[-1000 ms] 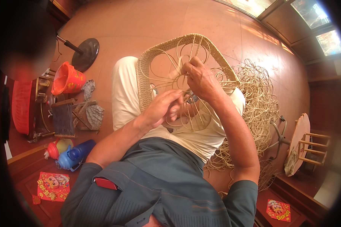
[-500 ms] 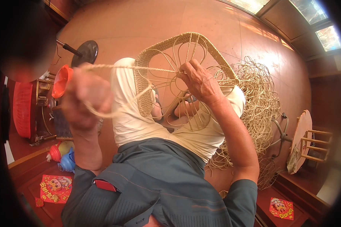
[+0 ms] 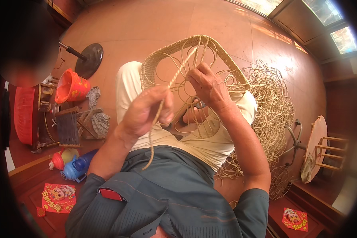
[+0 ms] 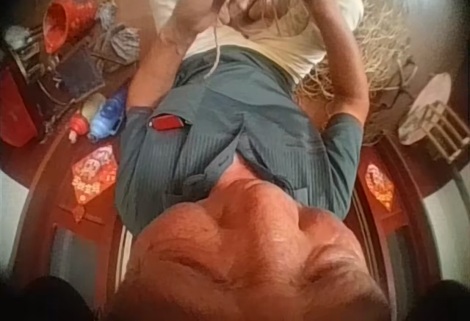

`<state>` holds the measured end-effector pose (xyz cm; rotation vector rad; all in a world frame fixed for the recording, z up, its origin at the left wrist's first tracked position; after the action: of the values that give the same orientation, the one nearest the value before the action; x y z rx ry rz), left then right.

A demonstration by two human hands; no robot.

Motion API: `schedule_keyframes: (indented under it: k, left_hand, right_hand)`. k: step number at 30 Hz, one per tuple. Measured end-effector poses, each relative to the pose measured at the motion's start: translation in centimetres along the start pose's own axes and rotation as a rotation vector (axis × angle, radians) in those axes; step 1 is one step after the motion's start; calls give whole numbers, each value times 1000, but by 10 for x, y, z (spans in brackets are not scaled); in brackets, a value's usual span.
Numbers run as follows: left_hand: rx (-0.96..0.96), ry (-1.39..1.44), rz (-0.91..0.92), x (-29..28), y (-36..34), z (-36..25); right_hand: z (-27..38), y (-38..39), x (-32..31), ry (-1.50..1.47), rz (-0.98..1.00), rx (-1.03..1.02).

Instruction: Manually weave a traditional basket using long plant-based strips and a wire frame.

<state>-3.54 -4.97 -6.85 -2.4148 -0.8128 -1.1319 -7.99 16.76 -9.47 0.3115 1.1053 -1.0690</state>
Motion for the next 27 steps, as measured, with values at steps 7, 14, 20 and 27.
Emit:
schedule_keyframes:
  k: [7,14,20,27]
  left_hand:
    - [-160,-181,-341,-31,-10,59]
    - [-297,-390,-409,-17,-40,66]
    - [-197,-185,-532,-18,-58,76]
    - [-207,-141,-414,-46,-28,85]
  right_hand:
    - [-3,4,4,-43,22,39]
    - [-2,3,3,-21,125,188]
    - [-4,-3,3,-12,175,208]
    - [-5,-2,-5,-112,189,177]
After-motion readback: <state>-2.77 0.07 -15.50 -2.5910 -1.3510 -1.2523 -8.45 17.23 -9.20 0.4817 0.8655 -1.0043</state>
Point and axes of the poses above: each hand's wrist, its own y-axis away from the middle knuckle, its own x-axis out of the palm, z = x × y, the point moved 3 cm from there along -y, towards the middle knuckle, and after that the axes turned 10 degrees about z, right-handed, at the moved point
